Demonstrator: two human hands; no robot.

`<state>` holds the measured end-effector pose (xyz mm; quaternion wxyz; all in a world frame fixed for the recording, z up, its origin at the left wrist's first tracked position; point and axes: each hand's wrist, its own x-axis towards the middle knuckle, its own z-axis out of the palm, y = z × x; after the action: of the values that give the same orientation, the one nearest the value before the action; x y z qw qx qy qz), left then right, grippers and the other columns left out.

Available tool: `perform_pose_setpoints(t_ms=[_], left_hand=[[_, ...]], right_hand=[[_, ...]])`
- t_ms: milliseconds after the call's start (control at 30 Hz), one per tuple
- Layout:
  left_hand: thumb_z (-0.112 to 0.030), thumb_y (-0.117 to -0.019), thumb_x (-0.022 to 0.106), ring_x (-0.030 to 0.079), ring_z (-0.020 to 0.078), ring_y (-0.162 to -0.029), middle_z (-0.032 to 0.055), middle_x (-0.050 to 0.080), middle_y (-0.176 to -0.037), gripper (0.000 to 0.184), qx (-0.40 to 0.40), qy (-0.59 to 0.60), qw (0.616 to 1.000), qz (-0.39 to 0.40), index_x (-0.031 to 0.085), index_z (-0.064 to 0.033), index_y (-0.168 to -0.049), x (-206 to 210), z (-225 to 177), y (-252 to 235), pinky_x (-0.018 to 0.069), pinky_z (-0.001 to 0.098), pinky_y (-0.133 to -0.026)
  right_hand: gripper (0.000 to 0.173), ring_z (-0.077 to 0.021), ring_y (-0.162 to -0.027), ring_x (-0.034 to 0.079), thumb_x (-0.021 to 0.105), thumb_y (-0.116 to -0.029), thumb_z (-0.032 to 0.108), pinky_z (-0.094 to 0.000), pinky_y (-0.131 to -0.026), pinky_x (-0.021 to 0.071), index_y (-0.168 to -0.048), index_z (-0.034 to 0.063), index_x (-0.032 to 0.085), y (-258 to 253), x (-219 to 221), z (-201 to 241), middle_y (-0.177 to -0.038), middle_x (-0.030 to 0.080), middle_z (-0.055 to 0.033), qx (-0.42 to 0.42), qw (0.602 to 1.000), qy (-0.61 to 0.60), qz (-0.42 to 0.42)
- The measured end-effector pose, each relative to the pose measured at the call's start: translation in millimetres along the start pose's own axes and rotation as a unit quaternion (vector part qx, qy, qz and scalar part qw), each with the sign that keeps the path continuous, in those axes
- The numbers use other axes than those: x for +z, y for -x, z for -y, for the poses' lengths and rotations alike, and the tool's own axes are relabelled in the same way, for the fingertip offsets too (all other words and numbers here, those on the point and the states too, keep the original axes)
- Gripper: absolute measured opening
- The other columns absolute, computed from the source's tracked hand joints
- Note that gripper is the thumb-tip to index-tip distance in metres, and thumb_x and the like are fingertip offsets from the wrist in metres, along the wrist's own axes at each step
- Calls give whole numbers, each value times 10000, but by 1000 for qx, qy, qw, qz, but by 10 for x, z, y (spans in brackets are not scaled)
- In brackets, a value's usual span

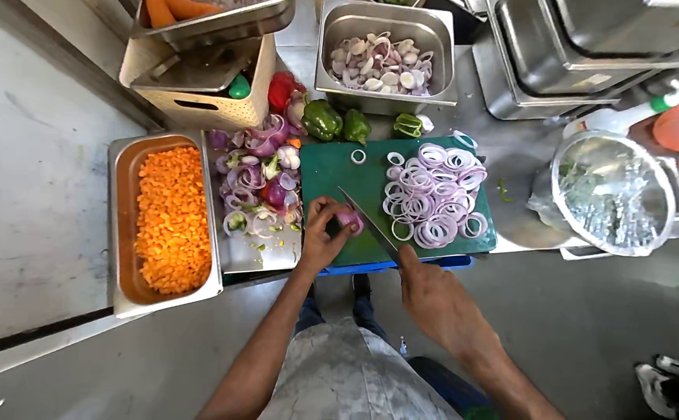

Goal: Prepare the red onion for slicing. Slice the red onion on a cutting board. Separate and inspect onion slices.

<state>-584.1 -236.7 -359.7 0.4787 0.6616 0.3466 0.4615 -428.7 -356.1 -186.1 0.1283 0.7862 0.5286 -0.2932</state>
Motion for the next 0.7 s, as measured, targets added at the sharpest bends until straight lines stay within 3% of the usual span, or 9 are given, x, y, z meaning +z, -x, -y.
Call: perform_pose_setpoints(t_ms=[233, 333, 700], left_hand=[[-220, -863, 813, 536, 219, -1248, 95, 551, -1319, 340, 16, 7, 1000, -2, 711, -118, -1171, -16, 26, -56, 516, 401, -1036], [-208, -876, 803, 516, 203, -1290, 65, 528, -1377, 339, 1, -5, 1000, 8, 699, -150, -1193, -24, -6, -30, 515, 389, -1041], [-233, -882, 806, 543, 184, -1232, 45, 536, -1337, 326, -4, 19, 1000, 3, 712, -167, -1187, -30, 5, -54, 540, 354, -995]], right_hand=[[222, -320, -780, 701, 454, -1072, 238, -491, -663, 574, -1287, 184, 471, -88, -47, 78, -831, 647, -97, 11, 999, 11, 34], [231, -329, -795, 708, 463, -1068, 224, -498, -676, 583, -1290, 161, 474, -150, -23, 120, -850, 657, -109, 13, 999, 0, 39], [276, -349, -824, 711, 504, -1043, 156, -515, -685, 582, -1315, 150, 454, -382, -8, 215, -885, 663, -133, 8, 998, -8, 66]])
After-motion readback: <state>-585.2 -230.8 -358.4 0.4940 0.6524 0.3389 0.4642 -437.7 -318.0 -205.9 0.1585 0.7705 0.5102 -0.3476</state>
